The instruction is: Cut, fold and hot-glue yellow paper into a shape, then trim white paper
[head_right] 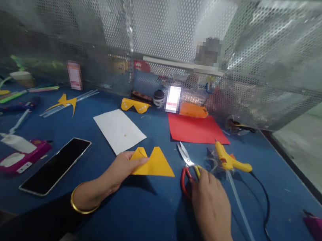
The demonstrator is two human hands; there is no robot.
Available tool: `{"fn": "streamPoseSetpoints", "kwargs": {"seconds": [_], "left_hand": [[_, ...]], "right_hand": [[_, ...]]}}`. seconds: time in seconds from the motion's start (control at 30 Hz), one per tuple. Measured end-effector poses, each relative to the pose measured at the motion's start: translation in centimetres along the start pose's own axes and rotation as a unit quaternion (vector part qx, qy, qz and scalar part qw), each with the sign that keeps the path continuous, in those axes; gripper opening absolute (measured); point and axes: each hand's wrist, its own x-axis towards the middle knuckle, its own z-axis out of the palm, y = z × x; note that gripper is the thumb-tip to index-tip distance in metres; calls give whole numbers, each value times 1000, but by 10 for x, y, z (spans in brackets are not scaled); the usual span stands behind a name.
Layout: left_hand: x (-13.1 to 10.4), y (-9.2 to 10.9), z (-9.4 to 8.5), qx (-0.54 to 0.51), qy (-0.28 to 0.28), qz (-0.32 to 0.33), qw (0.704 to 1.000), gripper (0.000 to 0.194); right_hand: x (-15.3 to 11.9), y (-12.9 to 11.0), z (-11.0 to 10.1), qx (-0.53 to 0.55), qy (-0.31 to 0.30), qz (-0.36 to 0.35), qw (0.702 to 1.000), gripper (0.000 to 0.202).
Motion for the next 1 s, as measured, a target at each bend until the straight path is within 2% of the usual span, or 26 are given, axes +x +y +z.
{"fn": "streamPoseSetpoints", "kwargs": {"seconds": [0.07, 0.13, 0.23, 0.3, 0.47, 0.63, 0.83, 1.0], "left_hand": [[-2, 1, 2, 6, 7, 11, 1000, 29], [-2, 0, 4, -9, 6, 11, 1000, 27], [1, -3, 6, -29, -8, 19, 999, 26], [3, -4, 5, -22, -12, 31, 999, 24], [5, -4, 2, 29, -42, 43, 998, 20], [3, -8, 3, 76, -62, 57, 994, 21], [2, -8, 3, 130, -79, 84, 985, 23], [1, -5, 4, 121, -75, 93, 985, 26]], "right_hand": [[7, -13, -14, 116, 44, 38, 992, 33], [22, -28, -23, 282, 49, 91, 954, 35], [49, -49, -20, 415, -68, 106, 901, 38], [59, -58, -12, 432, -122, 105, 887, 36], [55, -67, 0, 490, -96, 148, 854, 28], [50, -66, 2, 550, -128, 179, 806, 27], [49, -65, 5, 551, -125, 177, 806, 24], [49, -63, 6, 554, -129, 186, 802, 25]]}}
